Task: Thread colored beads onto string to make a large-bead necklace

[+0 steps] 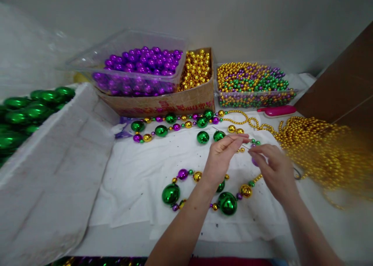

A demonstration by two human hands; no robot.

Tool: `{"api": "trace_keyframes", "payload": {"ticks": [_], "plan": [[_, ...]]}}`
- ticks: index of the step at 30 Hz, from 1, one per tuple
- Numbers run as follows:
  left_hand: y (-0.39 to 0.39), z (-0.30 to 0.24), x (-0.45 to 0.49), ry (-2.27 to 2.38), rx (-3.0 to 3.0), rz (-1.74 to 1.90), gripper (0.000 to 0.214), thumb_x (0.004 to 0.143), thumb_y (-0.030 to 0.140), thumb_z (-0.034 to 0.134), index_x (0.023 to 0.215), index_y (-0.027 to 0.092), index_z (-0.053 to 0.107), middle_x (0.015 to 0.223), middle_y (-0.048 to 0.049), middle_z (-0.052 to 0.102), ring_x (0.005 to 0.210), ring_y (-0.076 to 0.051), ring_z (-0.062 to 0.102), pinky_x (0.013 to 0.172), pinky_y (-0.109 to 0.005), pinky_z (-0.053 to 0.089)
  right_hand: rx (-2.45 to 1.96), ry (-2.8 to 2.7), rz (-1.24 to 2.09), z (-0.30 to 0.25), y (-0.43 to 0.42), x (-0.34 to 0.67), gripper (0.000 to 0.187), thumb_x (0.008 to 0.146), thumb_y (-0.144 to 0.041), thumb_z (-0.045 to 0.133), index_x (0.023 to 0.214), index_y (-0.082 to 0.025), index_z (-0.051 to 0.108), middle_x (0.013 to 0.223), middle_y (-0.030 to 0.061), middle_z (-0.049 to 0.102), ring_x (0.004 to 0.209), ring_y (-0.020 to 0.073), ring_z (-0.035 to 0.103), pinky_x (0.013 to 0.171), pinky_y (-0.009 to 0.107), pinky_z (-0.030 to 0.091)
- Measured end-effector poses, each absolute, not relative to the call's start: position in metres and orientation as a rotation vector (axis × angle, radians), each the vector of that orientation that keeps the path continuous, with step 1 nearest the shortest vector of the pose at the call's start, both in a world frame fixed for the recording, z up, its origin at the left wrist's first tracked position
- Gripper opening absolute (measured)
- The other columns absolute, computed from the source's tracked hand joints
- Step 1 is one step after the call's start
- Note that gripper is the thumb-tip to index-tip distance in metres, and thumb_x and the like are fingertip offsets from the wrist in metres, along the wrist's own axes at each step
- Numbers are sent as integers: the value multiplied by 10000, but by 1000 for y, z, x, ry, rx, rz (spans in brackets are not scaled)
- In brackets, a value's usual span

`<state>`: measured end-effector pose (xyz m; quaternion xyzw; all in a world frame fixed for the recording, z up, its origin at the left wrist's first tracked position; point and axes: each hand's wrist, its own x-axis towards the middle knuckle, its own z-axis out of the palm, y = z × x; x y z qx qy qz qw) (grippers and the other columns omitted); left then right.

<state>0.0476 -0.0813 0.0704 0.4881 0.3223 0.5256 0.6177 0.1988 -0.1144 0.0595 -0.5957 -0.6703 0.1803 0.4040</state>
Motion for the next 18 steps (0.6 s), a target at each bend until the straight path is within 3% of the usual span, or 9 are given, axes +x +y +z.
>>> {"api": "trace_keyframes", "payload": {"ticks": [3, 7, 12, 15, 18], "plan": [[-86, 60, 54, 773, 936, 1228, 211, 851, 319, 568, 892, 175, 716, 1025, -79, 685, 923, -171, 608, 862, -328, 461, -1543, -1385, 793, 50, -118, 207, 183, 801, -366, 615, 805, -202, 695, 790, 39, 665, 661, 168, 562, 512, 260, 384], [-86, 49, 56, 712, 779, 1192, 249, 856, 354, 552, 916, 156, 690, 1014, -92, 671, 843, -158, 613, 815, -335, 481, -1365, -949, 1292, 43, -121, 214, 218, 748, -395, 677, 798, -183, 667, 548, -25, 537, 408, 61, 359, 379, 194, 212], [-64, 35, 37, 887, 1017, 1057, 302, 819, 289, 592, 1095, 171, 626, 1047, -89, 660, 859, -171, 610, 762, -297, 475, -1282, -697, 1256, 42, -122, 224, 168, 741, -319, 697, 803, -174, 637, 507, -54, 485, 367, 15, 236, 359, 171, 103], [-49, 21, 35, 1209, 1410, 970, 192, 822, 222, 555, 974, 168, 659, 983, -68, 670, 846, -173, 596, 758, -288, 458, -1211, -624, 1280, 40, -125, 230, 149, 785, -300, 651, 882, -189, 630, 480, -59, 484, 349, 15, 211, 355, 175, 100], [-43, 6, 51, 1325, 1848, 717, 164, 816, 139, 520, 881, 178, 665, 967, -72, 659, 928, -202, 571, 868, -335, 417, -1112, -626, 1402, 33, -131, 227, 139, 831, -287, 601, 932, -193, 618, 462, -60, 485, 338, 11, 194, 360, 178, 120]]}}
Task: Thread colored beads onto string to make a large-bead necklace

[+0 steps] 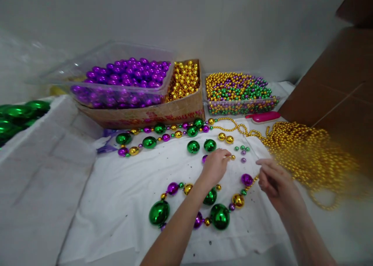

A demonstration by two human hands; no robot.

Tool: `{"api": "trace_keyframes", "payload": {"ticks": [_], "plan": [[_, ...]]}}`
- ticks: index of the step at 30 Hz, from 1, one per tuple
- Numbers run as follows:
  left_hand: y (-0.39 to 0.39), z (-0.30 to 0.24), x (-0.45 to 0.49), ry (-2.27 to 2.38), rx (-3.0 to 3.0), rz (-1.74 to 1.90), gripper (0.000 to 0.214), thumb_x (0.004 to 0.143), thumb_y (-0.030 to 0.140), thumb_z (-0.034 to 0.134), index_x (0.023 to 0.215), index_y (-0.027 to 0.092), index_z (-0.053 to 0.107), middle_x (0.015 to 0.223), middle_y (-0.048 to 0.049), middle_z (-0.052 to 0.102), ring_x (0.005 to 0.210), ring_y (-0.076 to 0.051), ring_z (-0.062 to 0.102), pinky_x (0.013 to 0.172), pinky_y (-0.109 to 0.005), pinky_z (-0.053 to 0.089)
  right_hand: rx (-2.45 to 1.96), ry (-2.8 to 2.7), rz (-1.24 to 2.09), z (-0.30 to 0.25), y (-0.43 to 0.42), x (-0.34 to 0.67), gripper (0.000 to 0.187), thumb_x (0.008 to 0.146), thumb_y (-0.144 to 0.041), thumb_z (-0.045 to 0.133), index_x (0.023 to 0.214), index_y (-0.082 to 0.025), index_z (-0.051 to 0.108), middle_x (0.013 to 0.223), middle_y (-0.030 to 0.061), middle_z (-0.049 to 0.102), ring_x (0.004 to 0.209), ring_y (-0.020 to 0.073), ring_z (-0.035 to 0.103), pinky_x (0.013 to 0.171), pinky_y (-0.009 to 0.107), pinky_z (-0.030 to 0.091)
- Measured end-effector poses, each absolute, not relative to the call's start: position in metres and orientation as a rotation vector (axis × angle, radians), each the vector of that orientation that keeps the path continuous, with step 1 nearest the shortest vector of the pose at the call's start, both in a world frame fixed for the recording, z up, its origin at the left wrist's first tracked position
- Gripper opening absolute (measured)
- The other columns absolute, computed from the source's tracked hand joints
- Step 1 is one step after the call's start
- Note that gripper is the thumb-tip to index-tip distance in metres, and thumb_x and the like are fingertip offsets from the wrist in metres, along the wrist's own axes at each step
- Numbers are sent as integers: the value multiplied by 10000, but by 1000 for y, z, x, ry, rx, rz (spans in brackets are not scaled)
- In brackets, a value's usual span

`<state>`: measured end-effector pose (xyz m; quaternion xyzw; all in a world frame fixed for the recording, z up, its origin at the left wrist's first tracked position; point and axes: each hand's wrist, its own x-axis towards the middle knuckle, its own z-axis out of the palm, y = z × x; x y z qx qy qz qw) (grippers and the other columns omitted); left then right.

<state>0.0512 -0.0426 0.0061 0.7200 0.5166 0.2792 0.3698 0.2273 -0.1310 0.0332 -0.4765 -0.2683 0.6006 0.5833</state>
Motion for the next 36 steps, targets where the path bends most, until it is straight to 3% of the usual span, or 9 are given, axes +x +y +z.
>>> {"api": "trace_keyframes", "payload": {"ticks": [6, 9, 12, 14, 16, 19, 24, 31, 36], "plan": [[-39, -8, 76, 1387, 1906, 652, 165, 749, 30, 513, 754, 151, 625, 872, -106, 624, 991, -254, 524, 939, -418, 345, -1158, -615, 1449, 16, -142, 221, 159, 805, -340, 652, 833, -185, 628, 580, -36, 530, 399, 17, 277, 386, 181, 159], [-36, -3, 63, 1377, 1826, 690, 82, 768, 130, 566, 818, 161, 624, 828, -65, 626, 843, -203, 564, 804, -338, 425, -1332, -656, 1364, 7, -148, 230, 221, 723, -371, 729, 773, -167, 662, 565, -44, 465, 450, 38, 324, 403, 185, 190], [-38, 4, 41, 1292, 1555, 813, 221, 842, 259, 500, 1006, 155, 606, 852, -55, 629, 715, -145, 574, 629, -255, 439, -1466, -729, 1298, 0, -155, 237, 259, 682, -394, 752, 770, -158, 690, 592, -35, 481, 454, 45, 323, 409, 199, 195], [-41, 7, 30, 1151, 1248, 924, 298, 838, 329, 509, 1062, 153, 599, 878, -58, 625, 690, -126, 574, 602, -236, 433, -1501, -776, 1272, -1, -158, 239, 277, 680, -406, 749, 789, -155, 706, 589, -29, 483, 457, 56, 335, 413, 209, 202], [-43, 8, 26, 1085, 1117, 961, 332, 827, 365, 522, 1066, 150, 607, 894, -65, 625, 691, -124, 576, 612, -237, 436, -1513, -768, 1251, -1, -161, 239, 297, 676, -409, 751, 827, -155, 720, 561, -33, 458, 456, 65, 339, 415, 215, 206], [-40, 7, 35, 1249, 1475, 823, 284, 858, 298, 458, 1045, 156, 616, 908, -73, 634, 745, -149, 583, 654, -259, 445, -1477, -640, 1215, 3, -162, 240, 319, 650, -401, 770, 857, -163, 725, 577, -28, 475, 458, 68, 335, 416, 216, 206], [-26, 2, 68, 1337, 1854, 608, 99, 766, 140, 559, 799, 174, 646, 879, -82, 621, 918, -236, 554, 875, -369, 387, -1411, -541, 1156, 11, -163, 248, 284, 653, -381, 773, 852, -184, 724, 593, -23, 495, 472, 70, 334, 418, 206, 222], [-8, -7, 105, 1397, 1978, 493, 205, 821, 154, 520, 1016, 163, 579, 1139, -157, 537, 1101, -296, 493, 940, -422, 341, -1367, -515, 1191, 13, -165, 246, 294, 655, -382, 778, 850, -170, 719, 579, -26, 478, 462, 57, 325, 405, 190, 207], [3, -14, 117, 1356, 1829, 551, 149, 778, 45, 522, 843, 145, 612, 1053, -141, 566, 1088, -281, 496, 949, -427, 337, -1348, -506, 1223, 12, -160, 240, 291, 650, -386, 780, 843, -176, 719, 535, -41, 443, 454, 55, 317, 405, 183, 222]]}}
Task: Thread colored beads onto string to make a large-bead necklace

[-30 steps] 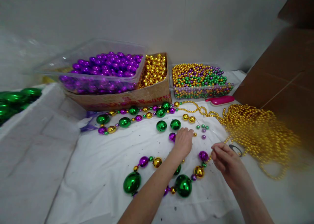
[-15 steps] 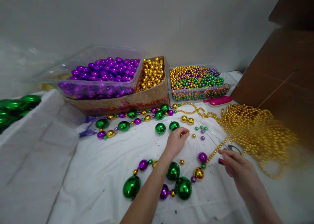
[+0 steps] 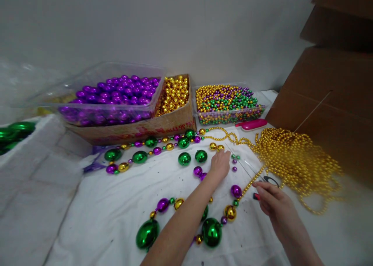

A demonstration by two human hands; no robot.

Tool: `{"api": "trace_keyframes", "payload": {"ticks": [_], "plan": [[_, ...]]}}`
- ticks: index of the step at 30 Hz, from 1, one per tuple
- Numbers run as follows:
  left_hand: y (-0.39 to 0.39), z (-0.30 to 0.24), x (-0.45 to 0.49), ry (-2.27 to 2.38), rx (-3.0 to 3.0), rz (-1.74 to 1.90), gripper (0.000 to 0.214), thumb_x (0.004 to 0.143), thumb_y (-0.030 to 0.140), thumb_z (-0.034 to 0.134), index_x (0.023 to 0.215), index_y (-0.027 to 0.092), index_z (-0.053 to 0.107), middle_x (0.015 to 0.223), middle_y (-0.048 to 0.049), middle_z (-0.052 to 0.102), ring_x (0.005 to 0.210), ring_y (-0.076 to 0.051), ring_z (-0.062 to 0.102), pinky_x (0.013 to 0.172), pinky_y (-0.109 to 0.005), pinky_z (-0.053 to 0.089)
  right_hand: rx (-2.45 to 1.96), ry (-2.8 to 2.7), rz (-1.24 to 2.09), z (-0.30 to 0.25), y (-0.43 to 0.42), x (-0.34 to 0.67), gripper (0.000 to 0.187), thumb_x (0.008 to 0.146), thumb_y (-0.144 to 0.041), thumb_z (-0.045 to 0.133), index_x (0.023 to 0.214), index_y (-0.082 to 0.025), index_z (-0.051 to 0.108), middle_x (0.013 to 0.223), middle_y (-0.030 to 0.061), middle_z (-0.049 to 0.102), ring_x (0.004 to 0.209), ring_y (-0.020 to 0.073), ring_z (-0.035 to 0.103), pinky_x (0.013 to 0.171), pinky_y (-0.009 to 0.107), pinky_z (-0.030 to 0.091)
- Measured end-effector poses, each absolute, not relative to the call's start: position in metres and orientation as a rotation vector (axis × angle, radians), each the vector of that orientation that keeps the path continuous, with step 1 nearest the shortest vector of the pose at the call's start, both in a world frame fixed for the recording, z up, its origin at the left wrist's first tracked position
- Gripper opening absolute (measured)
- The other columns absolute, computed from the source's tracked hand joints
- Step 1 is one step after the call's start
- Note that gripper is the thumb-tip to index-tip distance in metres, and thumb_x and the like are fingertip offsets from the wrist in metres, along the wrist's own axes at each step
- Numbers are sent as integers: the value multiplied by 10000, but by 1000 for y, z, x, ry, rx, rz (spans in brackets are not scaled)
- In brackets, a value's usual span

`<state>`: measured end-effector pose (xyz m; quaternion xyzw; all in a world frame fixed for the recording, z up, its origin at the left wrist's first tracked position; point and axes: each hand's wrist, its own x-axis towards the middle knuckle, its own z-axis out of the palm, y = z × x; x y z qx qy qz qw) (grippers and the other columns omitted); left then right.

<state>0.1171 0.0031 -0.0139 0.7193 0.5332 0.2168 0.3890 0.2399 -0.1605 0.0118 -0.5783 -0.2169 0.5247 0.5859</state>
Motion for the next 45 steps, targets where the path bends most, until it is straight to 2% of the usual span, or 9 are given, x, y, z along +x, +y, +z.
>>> {"api": "trace_keyframes", "payload": {"ticks": [4, 8, 10, 13, 18, 24, 31, 36, 45], "plan": [[7, -6, 95, 1242, 1551, 673, 123, 816, 149, 538, 905, 142, 623, 845, -71, 585, 830, -187, 582, 734, -301, 454, -1400, -562, 1170, 9, -163, 245, 305, 666, -409, 759, 857, -175, 715, 565, -32, 469, 454, 57, 321, 400, 190, 221], [-5, 7, 52, 1089, 1276, 756, 316, 907, 357, 433, 1076, 148, 599, 822, -62, 584, 641, -104, 567, 541, -195, 434, -1539, -727, 1105, 9, -171, 247, 291, 689, -431, 730, 848, -187, 714, 684, 2, 543, 476, 74, 372, 403, 207, 250], [-15, 10, 33, 973, 1056, 803, 307, 890, 358, 482, 1061, 143, 618, 837, -68, 583, 643, -83, 557, 532, -162, 427, -1582, -828, 1103, 12, -174, 246, 278, 716, -445, 701, 853, -204, 717, 749, 11, 553, 482, 77, 381, 405, 215, 261], [-29, 9, 15, 736, 599, 869, 231, 823, 231, 606, 1036, 150, 643, 843, -59, 584, 644, -65, 540, 499, -122, 400, -1607, -972, 1070, 18, -177, 242, 256, 732, -460, 675, 830, -229, 727, 758, 17, 539, 500, 94, 403, 406, 223, 272], [-41, 6, 5, 606, 408, 857, 322, 774, 116, 643, 1092, 171, 641, 880, -64, 593, 657, -76, 536, 465, -128, 368, -1618, -1146, 939, 24, -179, 240, 220, 719, -445, 672, 785, -247, 745, 749, 48, 570, 671, 187, 532, 443, 233, 347], [-47, 5, -1, 554, 410, 854, 315, 781, 129, 633, 1096, 142, 646, 873, -68, 560, 661, -78, 502, 487, -147, 355, -1621, -1215, 899, 29, -179, 238, 215, 729, -447, 658, 764, -254, 746, 743, 46, 581, 730, 210, 553, 607, 265, 444], [-50, 5, -2, 551, 436, 858, 258, 774, 165, 646, 1021, 90, 656, 797, -53, 513, 637, -72, 461, 485, -149, 327, -1626, -1211, 936, 26, -182, 238, 204, 740, -448, 655, 797, -280, 756, 751, 54, 607, 739, 226, 551, 599, 279, 440], [-51, 6, -1, 560, 483, 854, 219, 766, 192, 657, 957, 85, 660, 782, -54, 514, 613, -66, 447, 470, -146, 299, -1616, -1252, 955, 30, -180, 236, 226, 737, -459, 653, 760, -253, 743, 746, 59, 601, 778, 237, 562, 614, 280, 434], [-52, 11, 4, 648, 646, 859, 277, 761, 299, 688, 936, 85, 681, 777, -60, 544, 587, -59, 447, 461, -165, 266, -1612, -1279, 939, 26, -179, 236, 216, 760, -434, 643, 775, -241, 737, 773, 59, 599, 814, 234, 555, 619, 275, 424]]}}
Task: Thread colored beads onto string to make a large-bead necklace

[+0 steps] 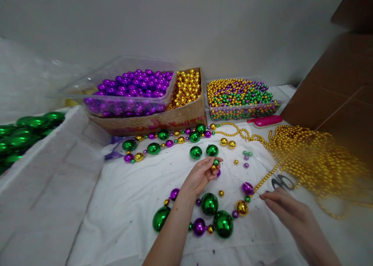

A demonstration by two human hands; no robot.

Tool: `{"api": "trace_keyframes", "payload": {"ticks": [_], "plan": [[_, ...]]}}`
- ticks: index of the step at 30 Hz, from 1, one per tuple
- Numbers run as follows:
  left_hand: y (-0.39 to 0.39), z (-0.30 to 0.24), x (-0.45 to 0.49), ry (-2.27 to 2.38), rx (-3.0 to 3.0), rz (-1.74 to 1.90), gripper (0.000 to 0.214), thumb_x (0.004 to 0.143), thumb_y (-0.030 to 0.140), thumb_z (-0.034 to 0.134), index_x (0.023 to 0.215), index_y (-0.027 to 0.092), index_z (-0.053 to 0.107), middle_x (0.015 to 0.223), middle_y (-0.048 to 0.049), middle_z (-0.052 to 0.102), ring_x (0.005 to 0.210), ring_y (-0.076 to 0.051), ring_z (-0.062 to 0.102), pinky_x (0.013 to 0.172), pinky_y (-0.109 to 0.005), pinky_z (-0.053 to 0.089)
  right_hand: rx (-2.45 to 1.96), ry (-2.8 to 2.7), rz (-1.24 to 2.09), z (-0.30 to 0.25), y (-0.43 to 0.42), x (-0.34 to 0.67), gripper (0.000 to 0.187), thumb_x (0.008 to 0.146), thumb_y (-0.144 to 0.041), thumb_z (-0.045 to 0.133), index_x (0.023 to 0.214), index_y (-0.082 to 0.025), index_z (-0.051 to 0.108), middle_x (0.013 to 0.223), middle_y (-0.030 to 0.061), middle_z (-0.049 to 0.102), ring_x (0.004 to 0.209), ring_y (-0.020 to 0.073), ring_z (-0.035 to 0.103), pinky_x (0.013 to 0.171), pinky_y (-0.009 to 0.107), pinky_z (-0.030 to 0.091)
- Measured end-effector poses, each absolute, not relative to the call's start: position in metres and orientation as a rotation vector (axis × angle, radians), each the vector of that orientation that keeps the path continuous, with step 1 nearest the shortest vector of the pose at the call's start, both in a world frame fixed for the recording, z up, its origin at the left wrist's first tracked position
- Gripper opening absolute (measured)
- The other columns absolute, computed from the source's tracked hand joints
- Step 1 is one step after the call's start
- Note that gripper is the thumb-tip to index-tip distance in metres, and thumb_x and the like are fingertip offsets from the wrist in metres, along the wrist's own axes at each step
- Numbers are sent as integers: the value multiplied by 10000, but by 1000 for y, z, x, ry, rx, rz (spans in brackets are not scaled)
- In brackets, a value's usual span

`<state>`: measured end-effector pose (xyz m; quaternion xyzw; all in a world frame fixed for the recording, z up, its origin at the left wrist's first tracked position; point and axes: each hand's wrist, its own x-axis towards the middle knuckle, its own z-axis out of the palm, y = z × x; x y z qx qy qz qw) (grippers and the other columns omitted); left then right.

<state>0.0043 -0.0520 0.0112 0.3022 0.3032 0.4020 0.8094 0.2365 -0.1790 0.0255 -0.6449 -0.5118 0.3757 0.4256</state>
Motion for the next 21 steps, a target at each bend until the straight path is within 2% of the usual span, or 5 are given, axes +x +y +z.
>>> {"api": "trace_keyframes", "payload": {"ticks": [3, 8, 11, 14, 21], "plan": [[-53, 13, 13, 689, 719, 835, 319, 761, 344, 688, 951, 89, 674, 746, -43, 540, 568, -51, 443, 450, -168, 247, -1601, -1166, 1059, 18, -175, 232, 224, 746, -439, 665, 780, -225, 723, 751, 42, 581, 671, 175, 519, 525, 254, 373], [-51, 12, 32, 778, 915, 786, 400, 781, 424, 635, 1066, 146, 595, 746, -13, 573, 503, -43, 414, 436, -175, 236, -1450, -691, 1382, -6, -172, 228, 266, 696, -425, 730, 814, -190, 693, 532, -46, 385, 447, 62, 267, 410, 201, 183], [-46, 8, 40, 1031, 1377, 653, 324, 835, 395, 548, 1028, 138, 587, 759, -24, 620, 518, -68, 462, 467, -186, 312, -1385, -578, 1432, -10, -172, 231, 278, 676, -405, 756, 828, -182, 691, 512, -58, 349, 456, 60, 264, 415, 196, 180], [-42, 3, 49, 1216, 1908, 427, 185, 841, 305, 533, 903, 153, 617, 813, -40, 658, 700, -137, 578, 611, -236, 419, -1399, -561, 1397, -3, -171, 236, 286, 668, -399, 767, 838, -184, 689, 531, -54, 368, 474, 66, 286, 422, 199, 194], [-53, -8, 73, 1209, 2286, 262, 46, 790, 140, 562, 806, 171, 593, 928, -81, 626, 927, -244, 578, 816, -353, 424, -1375, -516, 1329, 7, -166, 240, 249, 656, -380, 782, 802, -215, 668, 582, -43, 422, 499, 69, 303, 437, 204, 213]]}}
